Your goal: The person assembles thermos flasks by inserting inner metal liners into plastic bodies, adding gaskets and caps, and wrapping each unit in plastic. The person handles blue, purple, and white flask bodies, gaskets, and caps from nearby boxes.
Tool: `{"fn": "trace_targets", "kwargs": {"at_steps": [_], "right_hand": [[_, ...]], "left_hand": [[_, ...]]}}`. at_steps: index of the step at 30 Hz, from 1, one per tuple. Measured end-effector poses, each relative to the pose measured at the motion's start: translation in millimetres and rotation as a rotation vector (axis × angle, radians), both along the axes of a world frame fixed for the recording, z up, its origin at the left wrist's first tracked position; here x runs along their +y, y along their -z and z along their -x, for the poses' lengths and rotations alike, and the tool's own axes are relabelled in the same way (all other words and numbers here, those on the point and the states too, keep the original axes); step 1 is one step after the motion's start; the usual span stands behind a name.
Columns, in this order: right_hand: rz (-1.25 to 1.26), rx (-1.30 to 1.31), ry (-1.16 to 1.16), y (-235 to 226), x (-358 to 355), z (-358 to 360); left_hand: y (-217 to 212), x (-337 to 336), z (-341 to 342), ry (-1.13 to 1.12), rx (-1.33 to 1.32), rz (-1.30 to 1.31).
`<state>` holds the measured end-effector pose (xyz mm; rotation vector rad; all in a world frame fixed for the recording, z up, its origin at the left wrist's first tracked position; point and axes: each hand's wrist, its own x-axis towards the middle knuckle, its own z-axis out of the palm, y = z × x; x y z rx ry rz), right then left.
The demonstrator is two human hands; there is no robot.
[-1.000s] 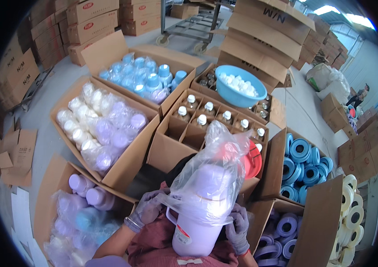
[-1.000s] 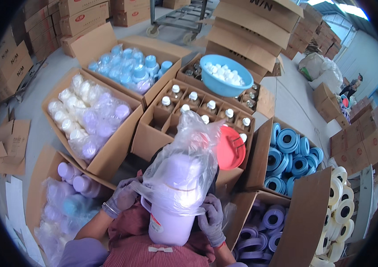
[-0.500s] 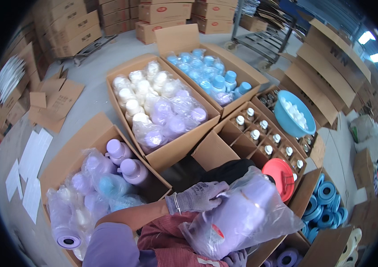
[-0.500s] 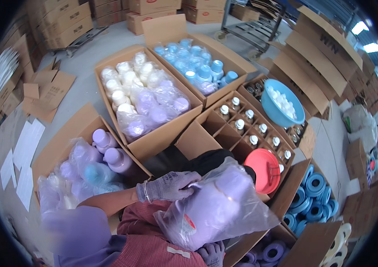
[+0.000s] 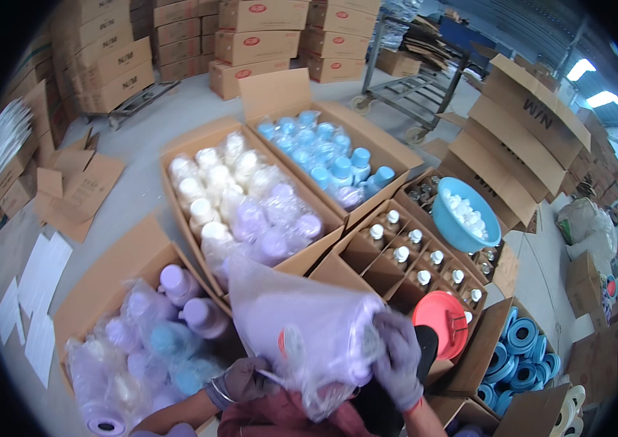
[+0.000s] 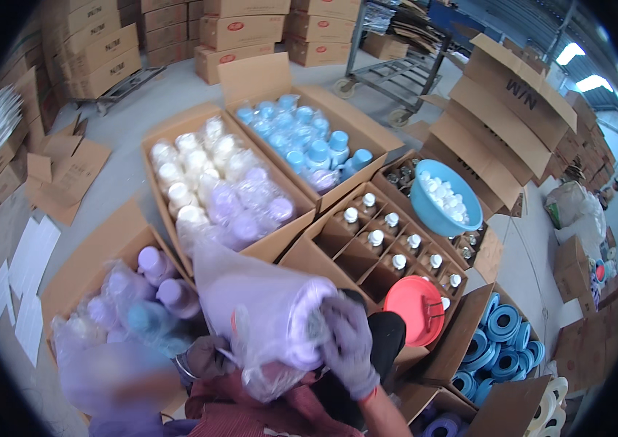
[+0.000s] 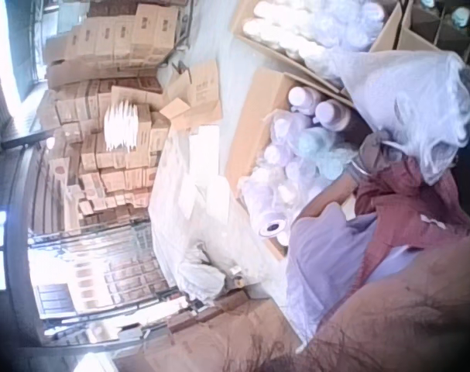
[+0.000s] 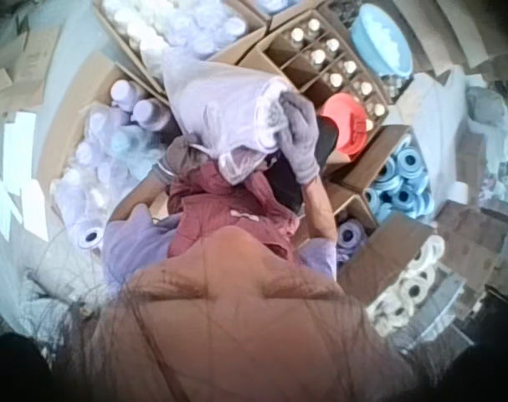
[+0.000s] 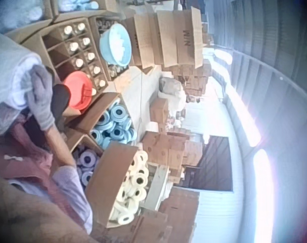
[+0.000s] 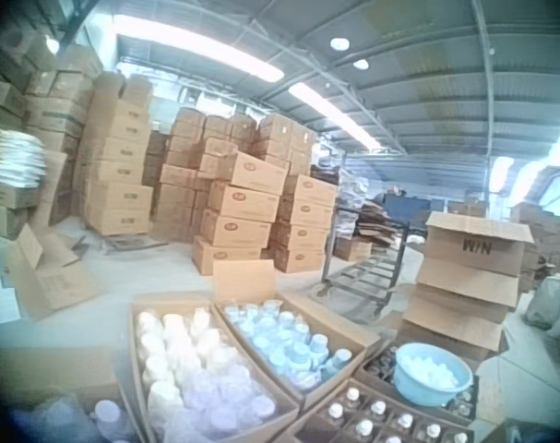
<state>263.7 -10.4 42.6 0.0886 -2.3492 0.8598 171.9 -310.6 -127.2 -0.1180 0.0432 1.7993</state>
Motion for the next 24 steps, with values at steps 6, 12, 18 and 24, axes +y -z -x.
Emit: {"fn": "trace_targets", "kwargs": {"at_steps": [6, 12, 18, 24], "right_hand": [[-0.142, -0.099, 0.158, 51.3, 140.8, 147.9], [0.131, -0.388, 0.227, 100.3, 261.1, 207.6], [-0.047, -0.326, 0.308, 132.4, 365.3, 277.1], [-0.152, -0.109, 0.216, 133.2, 394.2, 376.4]], "left_hand": [[-38.6, 160.1, 171.7, -0.592, 0.532, 0.216], [-45.8, 337.7, 390.2, -0.667, 0.905, 0.433], [47.6, 471.9, 506.6, -0.069, 1.425, 0.994], [77.5, 472.5, 503.4, 0.339, 2.246, 0.990]]}}
